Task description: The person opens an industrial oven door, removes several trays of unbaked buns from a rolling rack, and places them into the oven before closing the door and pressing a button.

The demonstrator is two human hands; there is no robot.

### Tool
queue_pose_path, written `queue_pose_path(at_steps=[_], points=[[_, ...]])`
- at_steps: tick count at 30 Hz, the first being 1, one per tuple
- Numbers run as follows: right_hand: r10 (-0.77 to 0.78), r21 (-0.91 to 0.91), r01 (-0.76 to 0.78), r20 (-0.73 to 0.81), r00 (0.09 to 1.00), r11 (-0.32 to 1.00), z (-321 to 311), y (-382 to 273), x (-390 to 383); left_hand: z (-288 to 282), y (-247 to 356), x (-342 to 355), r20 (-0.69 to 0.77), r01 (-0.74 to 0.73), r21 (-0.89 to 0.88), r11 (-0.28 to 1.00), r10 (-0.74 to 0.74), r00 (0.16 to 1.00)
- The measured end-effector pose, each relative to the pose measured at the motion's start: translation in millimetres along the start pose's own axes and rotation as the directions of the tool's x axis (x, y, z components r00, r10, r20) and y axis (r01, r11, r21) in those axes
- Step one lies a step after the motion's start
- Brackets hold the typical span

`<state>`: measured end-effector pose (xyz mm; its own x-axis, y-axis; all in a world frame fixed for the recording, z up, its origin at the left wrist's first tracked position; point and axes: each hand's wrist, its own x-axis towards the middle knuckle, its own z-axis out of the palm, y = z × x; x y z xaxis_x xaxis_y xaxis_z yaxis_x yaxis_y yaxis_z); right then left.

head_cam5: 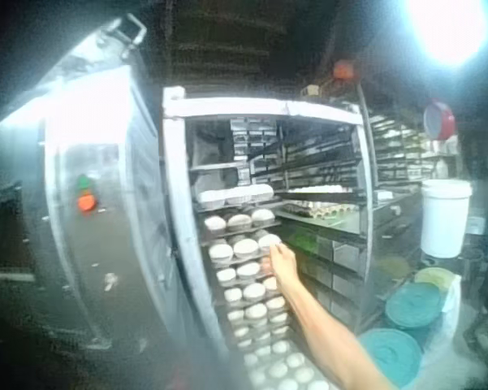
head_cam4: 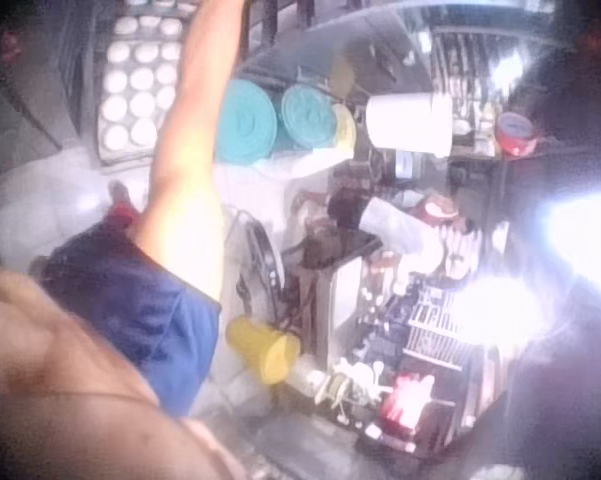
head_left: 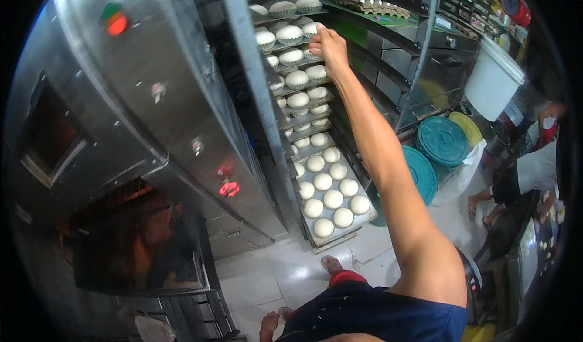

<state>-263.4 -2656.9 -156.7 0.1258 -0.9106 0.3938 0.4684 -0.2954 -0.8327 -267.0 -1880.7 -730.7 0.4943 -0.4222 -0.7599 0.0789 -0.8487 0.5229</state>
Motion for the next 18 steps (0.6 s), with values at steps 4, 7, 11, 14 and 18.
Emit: queue_pose_path(at_steps=[4,7,11,14,18], points=[[-0.028,-0.174,0.008,-0.116,0.993,0.985,10,21,91,37,157,-43,0.015,0.065,-0.313,0.947,-0.064,0.998],[-0.285,-0.392,0.217,-0.123,0.951,0.894,38,24,126,63,172,-22,-0.038,-0.027,-0.300,0.954,0.016,0.999],[-0.079,-0.288,0.039,-0.131,0.988,0.957,49,61,217,75,212,-31,-0.041,-0.033,-0.069,0.997,0.030,0.999],[0.049,-0.339,-0.094,-0.139,0.989,0.936,58,66,229,86,164,-11,-0.093,-0.025,-0.082,0.996,0.017,0.996],[-0.012,-0.242,-0.035,-0.191,0.982,0.970,60,49,248,81,181,-8,-0.088,0.080,-0.253,0.964,-0.105,0.991]])
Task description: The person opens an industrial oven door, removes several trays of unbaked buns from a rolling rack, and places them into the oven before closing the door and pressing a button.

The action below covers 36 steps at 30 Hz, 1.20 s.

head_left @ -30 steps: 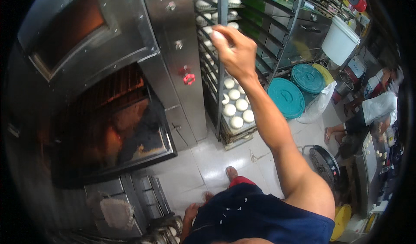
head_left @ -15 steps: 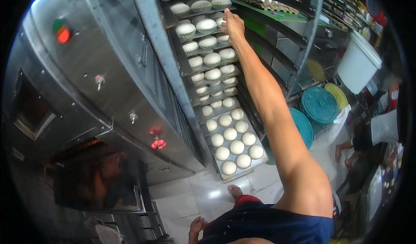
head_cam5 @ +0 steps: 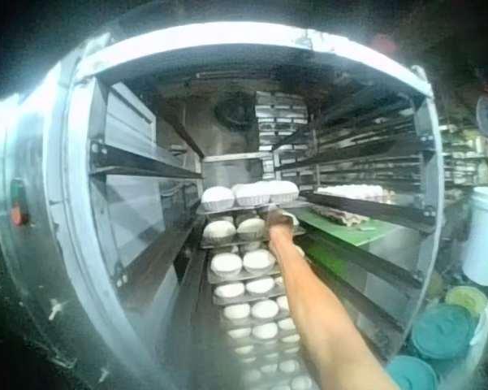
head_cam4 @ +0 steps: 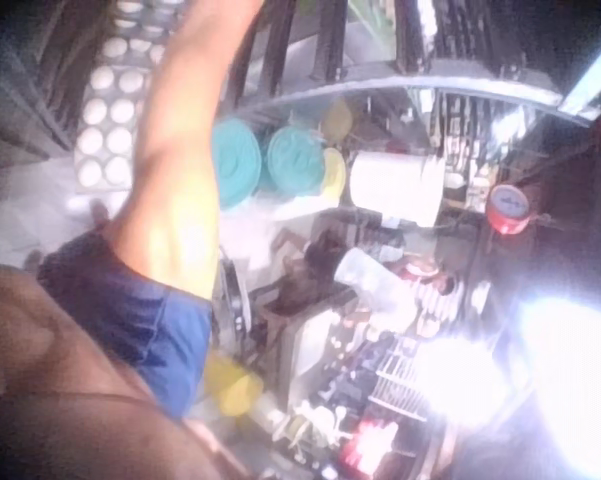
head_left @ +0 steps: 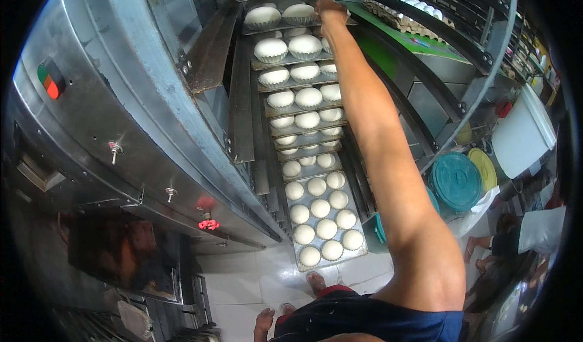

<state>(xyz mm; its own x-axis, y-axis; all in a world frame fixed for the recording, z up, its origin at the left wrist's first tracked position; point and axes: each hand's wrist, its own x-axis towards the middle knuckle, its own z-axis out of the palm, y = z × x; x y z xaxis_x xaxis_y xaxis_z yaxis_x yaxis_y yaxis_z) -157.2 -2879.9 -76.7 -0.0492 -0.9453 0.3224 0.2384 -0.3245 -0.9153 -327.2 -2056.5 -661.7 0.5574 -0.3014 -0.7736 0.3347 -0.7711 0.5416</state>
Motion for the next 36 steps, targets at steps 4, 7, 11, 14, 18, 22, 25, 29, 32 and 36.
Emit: queue_pose_path(at_steps=[4,7,11,14,18,22,25,29,32,36], points=[[0.201,0.360,-0.260,0.193,0.960,0.896,5,-39,-35,11,-6,-3,-0.055,0.001,-0.096,0.995,-0.007,0.998],[0.223,0.475,-0.294,0.202,0.954,0.830,11,-37,-16,16,2,0,-0.026,0.024,-0.078,0.997,-0.026,0.999],[0.195,0.546,-0.297,0.238,0.952,0.783,14,-27,16,16,9,-3,-0.069,-0.055,0.066,0.996,0.060,0.996],[0.225,0.513,-0.312,0.226,0.948,0.800,5,-20,15,12,15,-10,-0.049,-0.012,0.018,1.000,0.013,0.999],[0.232,0.461,-0.297,0.195,0.953,0.836,-7,-45,-35,7,5,-22,-0.070,0.018,-0.028,0.999,-0.020,0.997],[0.142,0.426,-0.221,0.209,0.968,0.878,-24,-57,-50,4,17,-14,-0.043,0.058,0.014,0.998,-0.058,0.997],[0.164,0.462,-0.261,0.239,0.957,0.848,-28,-58,-28,0,-12,28,-0.067,-0.140,0.121,0.983,0.148,0.987],[0.127,0.495,-0.224,0.222,0.967,0.840,-53,-65,-70,5,51,-9,-0.098,-0.128,-0.045,0.991,0.123,0.988],[0.057,0.556,-0.190,0.248,0.967,0.809,-68,-68,-80,-4,53,-9,-0.025,-0.190,0.046,0.981,0.192,0.981],[0.055,0.524,-0.206,0.288,0.956,0.826,-84,-75,-91,-3,107,-33,0.023,-0.271,0.147,0.951,0.271,0.962]])
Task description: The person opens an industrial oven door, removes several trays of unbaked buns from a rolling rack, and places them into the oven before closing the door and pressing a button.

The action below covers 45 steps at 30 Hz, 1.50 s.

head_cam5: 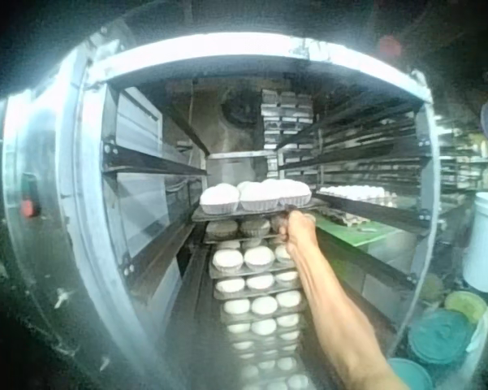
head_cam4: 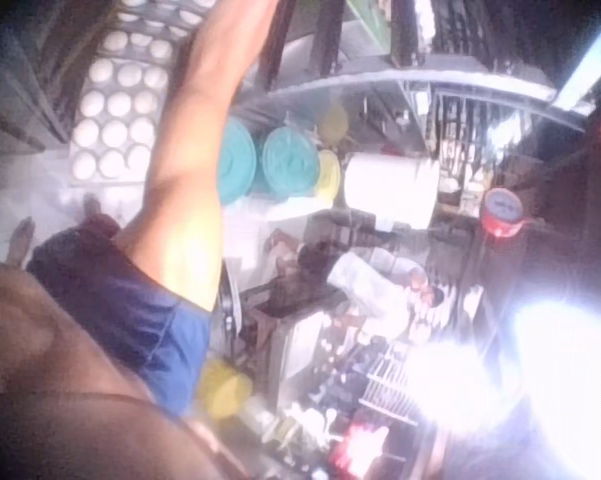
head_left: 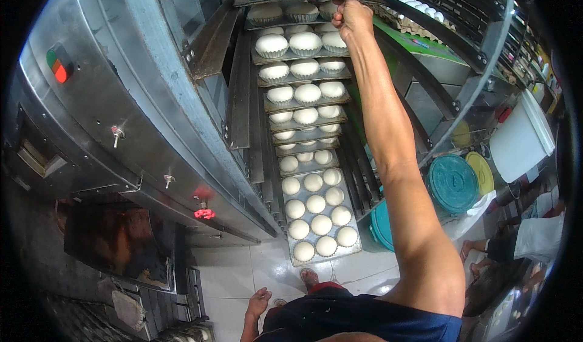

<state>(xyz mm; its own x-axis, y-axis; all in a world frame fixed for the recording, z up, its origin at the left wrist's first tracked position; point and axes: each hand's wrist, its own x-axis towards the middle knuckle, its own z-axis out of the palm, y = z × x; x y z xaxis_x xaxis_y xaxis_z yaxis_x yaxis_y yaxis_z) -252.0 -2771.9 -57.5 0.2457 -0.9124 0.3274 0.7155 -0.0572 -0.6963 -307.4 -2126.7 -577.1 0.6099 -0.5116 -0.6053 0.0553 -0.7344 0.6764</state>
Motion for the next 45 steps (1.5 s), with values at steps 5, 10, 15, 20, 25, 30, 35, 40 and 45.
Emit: queue_pose_path(at_steps=[5,10,15,20,25,30,35,40,45], points=[[0.015,-0.046,-0.015,-0.010,1.000,0.999,2,-19,-28,-1,58,-3,0.079,-0.182,-0.094,0.979,0.190,0.979],[0.000,-0.044,0.001,0.004,1.000,0.999,-6,-41,-66,-24,189,-57,0.279,-0.452,-0.160,0.878,0.479,0.832],[-0.017,-0.048,0.016,-0.019,1.000,0.999,-15,-73,-125,-67,315,-108,0.310,-0.753,-0.322,0.574,0.815,0.489],[-0.035,-0.060,0.035,0.000,0.999,0.998,-34,-118,-180,-84,442,-158,0.012,-0.675,-0.716,0.176,0.971,0.240],[0.026,-0.093,-0.023,0.025,0.999,0.995,-43,-155,-246,-92,521,-187,-0.155,-0.382,-0.924,-0.021,0.934,0.323],[0.083,-0.083,-0.075,0.102,0.991,0.994,-58,-190,-303,-87,540,-208,-0.268,-0.300,-0.938,-0.174,0.913,0.308],[0.138,-0.089,-0.118,0.261,0.956,0.989,-90,-219,-329,-76,527,-226,-0.341,-0.463,-0.869,-0.173,0.888,0.308],[0.069,0.137,-0.127,0.368,0.927,0.982,-122,-256,-336,-77,501,-260,-0.333,-0.481,-0.863,-0.156,0.891,0.308],[0.100,0.193,-0.164,0.304,0.948,0.968,-142,-266,-338,-67,467,-283,-0.318,-0.472,-0.865,-0.173,0.915,0.249]])
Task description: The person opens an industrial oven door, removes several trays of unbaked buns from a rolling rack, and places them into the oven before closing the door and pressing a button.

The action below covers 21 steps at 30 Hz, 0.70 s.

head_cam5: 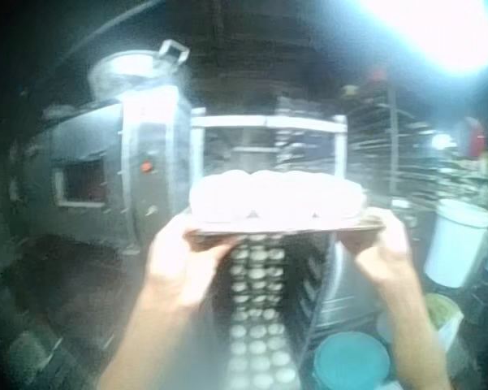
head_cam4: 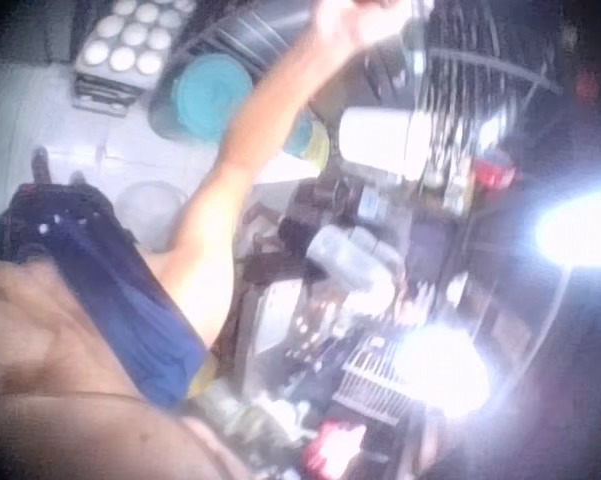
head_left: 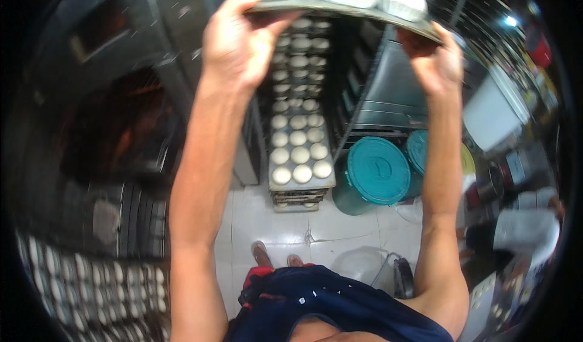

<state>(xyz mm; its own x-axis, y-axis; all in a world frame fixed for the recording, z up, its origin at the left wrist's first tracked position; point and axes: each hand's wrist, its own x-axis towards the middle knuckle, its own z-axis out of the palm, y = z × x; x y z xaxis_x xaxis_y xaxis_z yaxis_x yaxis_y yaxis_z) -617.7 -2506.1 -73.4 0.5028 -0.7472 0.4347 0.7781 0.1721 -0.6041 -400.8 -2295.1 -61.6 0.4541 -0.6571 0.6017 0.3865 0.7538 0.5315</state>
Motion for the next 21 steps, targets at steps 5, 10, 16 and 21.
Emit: queue_pose_path(at_steps=[5,10,16,21], points=[[-0.033,0.011,0.032,0.099,0.995,0.999,-25,-59,-57,73,8,-51,-0.075,0.049,0.118,0.992,-0.040,0.996],[-0.011,-0.118,0.010,-0.005,1.000,0.993,-30,-74,-115,71,14,-118,-0.040,-0.124,-0.045,0.991,0.122,0.992],[-0.118,-0.214,0.081,-0.164,0.979,0.973,-17,-91,-206,95,38,-188,-0.056,-0.090,0.100,0.991,0.095,0.994],[-0.111,-0.205,0.067,-0.213,0.971,0.976,13,-102,-285,103,73,-247,0.000,0.038,-0.083,0.996,-0.038,0.999]])
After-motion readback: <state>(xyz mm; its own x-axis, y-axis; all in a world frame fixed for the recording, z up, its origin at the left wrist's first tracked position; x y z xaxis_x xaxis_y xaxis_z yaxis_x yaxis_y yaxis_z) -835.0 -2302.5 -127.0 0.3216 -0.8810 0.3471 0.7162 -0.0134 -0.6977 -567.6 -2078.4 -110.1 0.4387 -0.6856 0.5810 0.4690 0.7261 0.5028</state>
